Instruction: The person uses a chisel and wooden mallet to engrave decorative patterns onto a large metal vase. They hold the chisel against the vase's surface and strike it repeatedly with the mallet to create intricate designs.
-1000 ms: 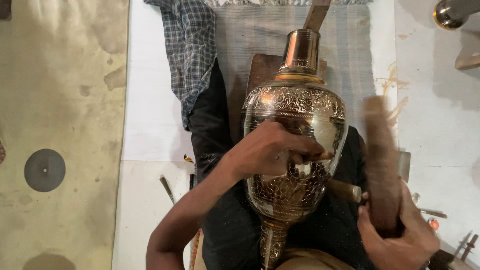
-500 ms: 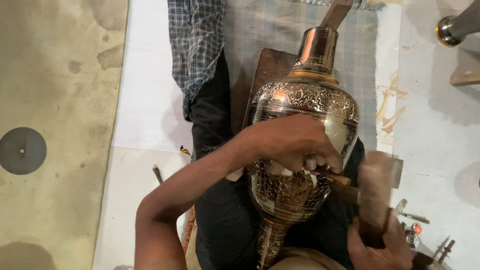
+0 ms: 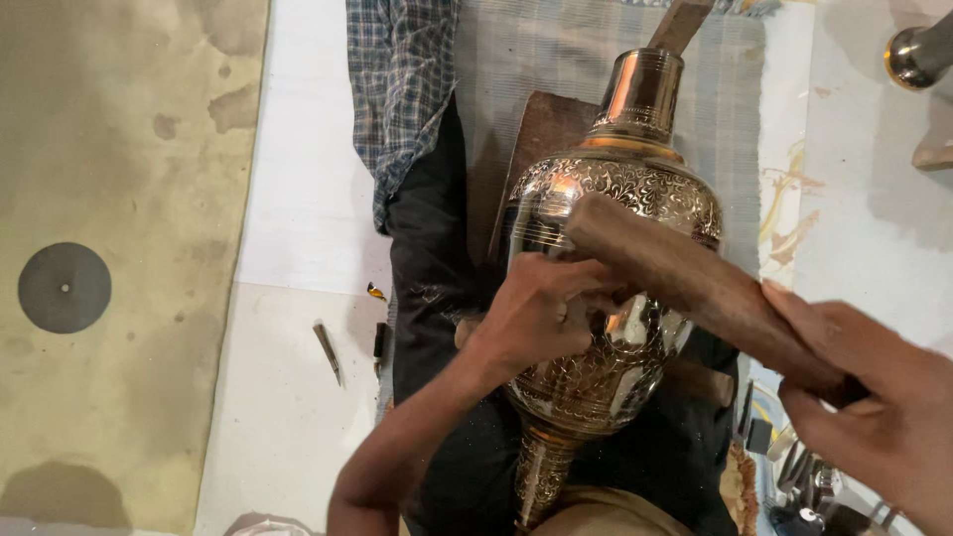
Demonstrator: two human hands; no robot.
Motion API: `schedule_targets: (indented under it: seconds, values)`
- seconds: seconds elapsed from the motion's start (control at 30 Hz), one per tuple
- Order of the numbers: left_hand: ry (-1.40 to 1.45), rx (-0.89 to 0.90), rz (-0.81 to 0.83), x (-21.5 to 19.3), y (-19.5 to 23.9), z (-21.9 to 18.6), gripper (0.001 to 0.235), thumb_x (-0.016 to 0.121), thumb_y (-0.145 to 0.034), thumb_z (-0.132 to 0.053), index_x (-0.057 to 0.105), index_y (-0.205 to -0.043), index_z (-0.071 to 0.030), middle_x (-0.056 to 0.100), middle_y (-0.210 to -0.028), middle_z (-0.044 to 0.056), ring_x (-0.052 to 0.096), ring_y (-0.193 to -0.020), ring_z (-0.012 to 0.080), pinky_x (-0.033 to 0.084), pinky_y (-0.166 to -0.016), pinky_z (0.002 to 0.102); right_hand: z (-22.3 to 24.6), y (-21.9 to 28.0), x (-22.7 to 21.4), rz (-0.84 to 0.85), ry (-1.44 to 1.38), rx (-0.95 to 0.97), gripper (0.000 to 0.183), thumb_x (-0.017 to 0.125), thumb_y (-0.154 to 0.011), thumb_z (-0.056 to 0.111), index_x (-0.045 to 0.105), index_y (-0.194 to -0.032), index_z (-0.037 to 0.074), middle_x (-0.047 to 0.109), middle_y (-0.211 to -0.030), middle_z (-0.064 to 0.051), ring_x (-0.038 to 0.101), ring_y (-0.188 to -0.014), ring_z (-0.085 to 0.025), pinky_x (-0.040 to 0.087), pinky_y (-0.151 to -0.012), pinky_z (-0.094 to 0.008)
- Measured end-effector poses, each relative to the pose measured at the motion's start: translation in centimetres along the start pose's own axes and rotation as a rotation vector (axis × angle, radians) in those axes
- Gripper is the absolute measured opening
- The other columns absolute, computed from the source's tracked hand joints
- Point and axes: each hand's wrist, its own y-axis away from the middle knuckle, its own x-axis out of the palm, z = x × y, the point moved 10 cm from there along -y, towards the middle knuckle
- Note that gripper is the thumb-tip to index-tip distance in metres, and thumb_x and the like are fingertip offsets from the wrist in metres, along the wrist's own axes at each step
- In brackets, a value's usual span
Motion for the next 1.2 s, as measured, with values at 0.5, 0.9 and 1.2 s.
schedule_targets:
  seconds: [0.5, 0.9, 1.2]
  values:
    - [0.039, -0.106, -0.629, -1.7, 4.4, -1.2, 0.023, 0.053, -0.093, 0.014, 0.068, -0.109, 0.008, 0.077, -0.095, 0.011, 0.077, -0.082, 0.0149, 0.063, -0.074, 0.023, 8.7, -7.6, 0.2, 0.485, 0.641, -0.09, 0.099, 0.066, -0.079, 0.017, 0.02, -0.158, 0.053, 0.062, -0.1, 0.01, 0.063, -0.058, -0.012, 0.055, -0.056, -0.025]
    - [-0.057, -0.064, -0.384, -0.7, 2.1, -0.8, 0.028, 0.054, -0.097, 0.013, 0.068, -0.12, 0.006, 0.077, -0.11, 0.017, 0.08, -0.097, 0.0234, 0.069, -0.081, 0.029, 4.2, -5.0, 0.8, 0.061, -0.471, -0.201, 0.082, 0.067, -0.07, -0.005, 0.053, -0.149, 0.015, 0.07, -0.097, -0.01, 0.069, -0.078, -0.016, 0.057, -0.07, -0.03]
    - [-0.17, -0.121, -0.16, -0.8, 0.6, -1.0, 0.043, 0.056, -0.081, 0.018, 0.073, -0.116, 0.001, 0.079, -0.096, 0.014, 0.08, -0.082, 0.0198, 0.062, -0.068, 0.029, 2.2, -4.2, -0.6, 0.161, 0.113, -0.107, 0.081, 0.079, -0.075, 0.001, 0.053, -0.148, 0.025, 0.075, -0.116, -0.002, 0.071, -0.078, -0.014, 0.06, -0.068, -0.027]
